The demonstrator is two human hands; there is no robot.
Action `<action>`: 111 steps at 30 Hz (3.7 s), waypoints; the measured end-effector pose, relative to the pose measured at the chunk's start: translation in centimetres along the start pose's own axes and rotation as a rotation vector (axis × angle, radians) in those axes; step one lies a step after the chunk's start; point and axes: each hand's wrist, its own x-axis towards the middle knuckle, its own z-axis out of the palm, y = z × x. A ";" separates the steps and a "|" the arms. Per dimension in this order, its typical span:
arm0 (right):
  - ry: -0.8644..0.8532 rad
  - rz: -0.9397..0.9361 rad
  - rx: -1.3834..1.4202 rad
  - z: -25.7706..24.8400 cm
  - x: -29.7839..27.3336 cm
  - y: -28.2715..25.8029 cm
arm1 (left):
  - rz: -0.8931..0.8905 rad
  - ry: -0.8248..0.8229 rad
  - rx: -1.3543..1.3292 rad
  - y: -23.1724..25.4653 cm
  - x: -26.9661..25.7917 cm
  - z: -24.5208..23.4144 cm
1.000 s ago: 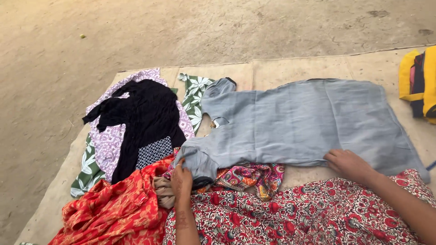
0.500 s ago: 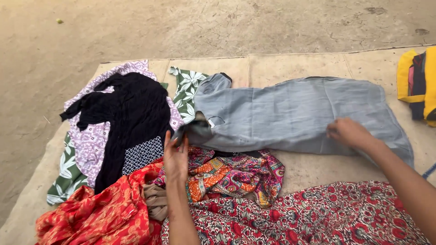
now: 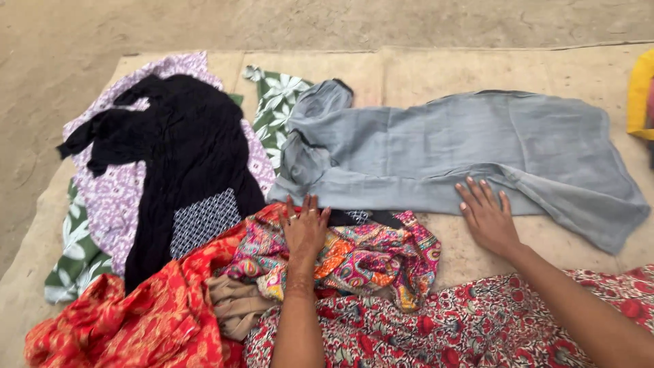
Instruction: The person folds clean clothes one at a time on a mat spread on the ground, smoothing each garment flat, folding sleeves and sides inward, and placing finished folded pieces onto a pile of folded clothes at the side.
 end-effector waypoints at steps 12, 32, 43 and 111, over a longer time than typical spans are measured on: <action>-0.153 0.056 -0.005 -2.1 -3.1 6.2 | 0.203 0.128 0.082 8.8 -3.9 -4.1; 0.234 0.757 0.152 -0.9 0.0 21.6 | 0.209 -0.448 -0.137 23.3 -4.4 2.4; 0.188 1.119 0.348 -1.0 -1.0 24.4 | 0.195 -0.457 -0.059 23.6 -4.4 1.9; -0.027 -0.190 0.856 0.8 35.2 -17.7 | 0.002 -0.115 -0.335 2.9 5.4 -4.7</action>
